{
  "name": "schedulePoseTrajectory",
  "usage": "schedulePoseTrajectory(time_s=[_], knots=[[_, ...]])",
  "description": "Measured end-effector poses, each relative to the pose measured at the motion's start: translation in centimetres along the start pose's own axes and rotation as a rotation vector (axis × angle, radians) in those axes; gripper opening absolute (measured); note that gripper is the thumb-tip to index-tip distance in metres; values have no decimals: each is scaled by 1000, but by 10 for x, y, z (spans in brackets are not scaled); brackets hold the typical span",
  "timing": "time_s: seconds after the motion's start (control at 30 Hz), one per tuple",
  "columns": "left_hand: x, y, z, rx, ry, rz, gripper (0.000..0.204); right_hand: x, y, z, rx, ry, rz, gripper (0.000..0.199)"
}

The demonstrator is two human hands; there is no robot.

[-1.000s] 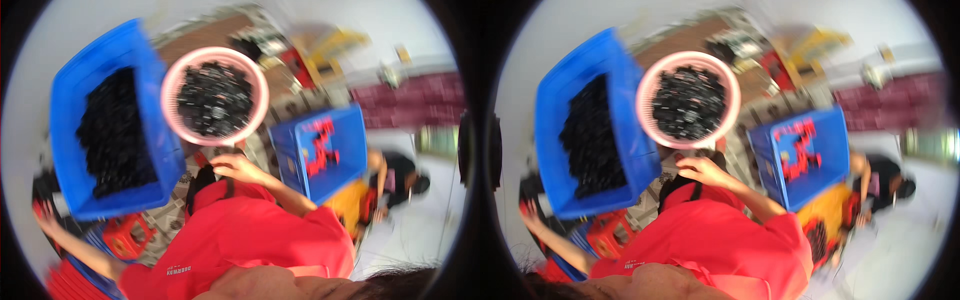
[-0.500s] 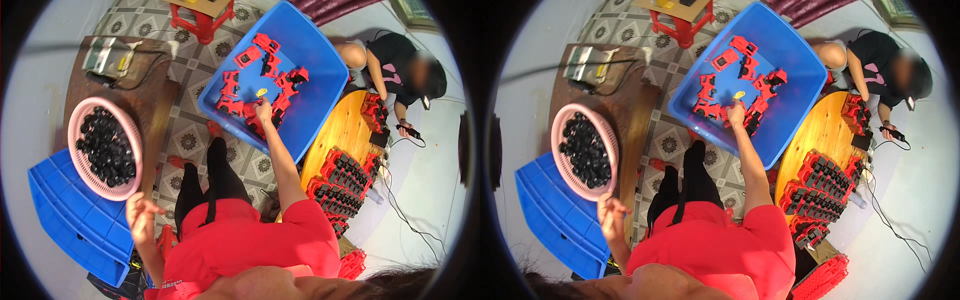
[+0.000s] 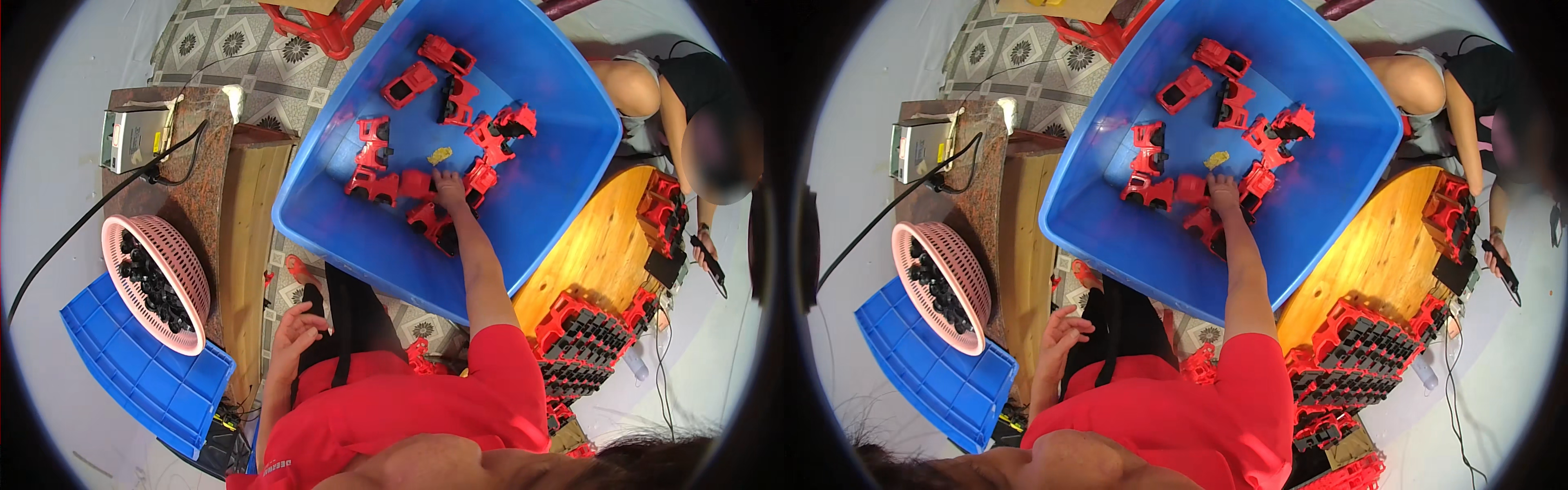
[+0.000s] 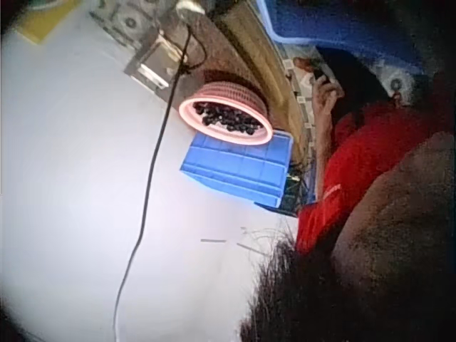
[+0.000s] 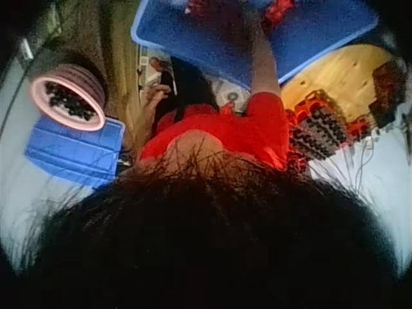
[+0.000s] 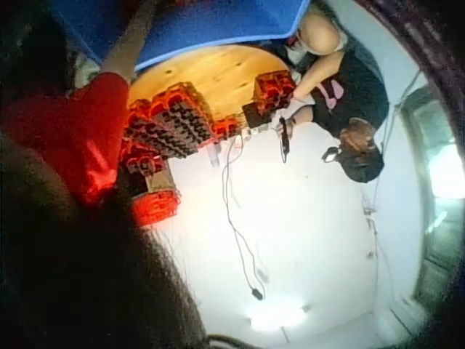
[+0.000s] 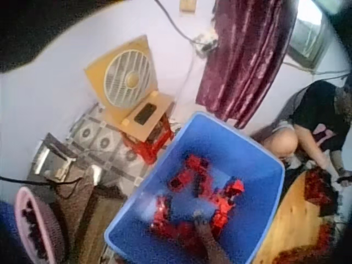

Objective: The person assembles black toy wheels onto red toy car bodies by hand.

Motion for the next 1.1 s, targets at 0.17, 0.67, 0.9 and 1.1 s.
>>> schedulePoseTrajectory(time_s=[0.17,0.67,0.9,1.1], knots=[[14,34,11,133,27,-72,53,-79,19,59,459,117,-1029,71],[-114,107,95,756,142,923,82,-394,-413,267,-676,35,-1498,65],[-246,43,145,747,397,1026,63,-401,-579,371,-1514,344,-794,47],[-333,-13,152,535,362,1363,54,-374,-721,266,-1264,377,-854,26]])
Point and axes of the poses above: each hand's wrist, its own z-axis away from the middle knuckle, its own x-axis out of the palm, y = z × x, the point moved 9 cm from there along -z, towards the middle knuckle, and after that the axes turned 9 degrees about y, right-handed, at the moved point
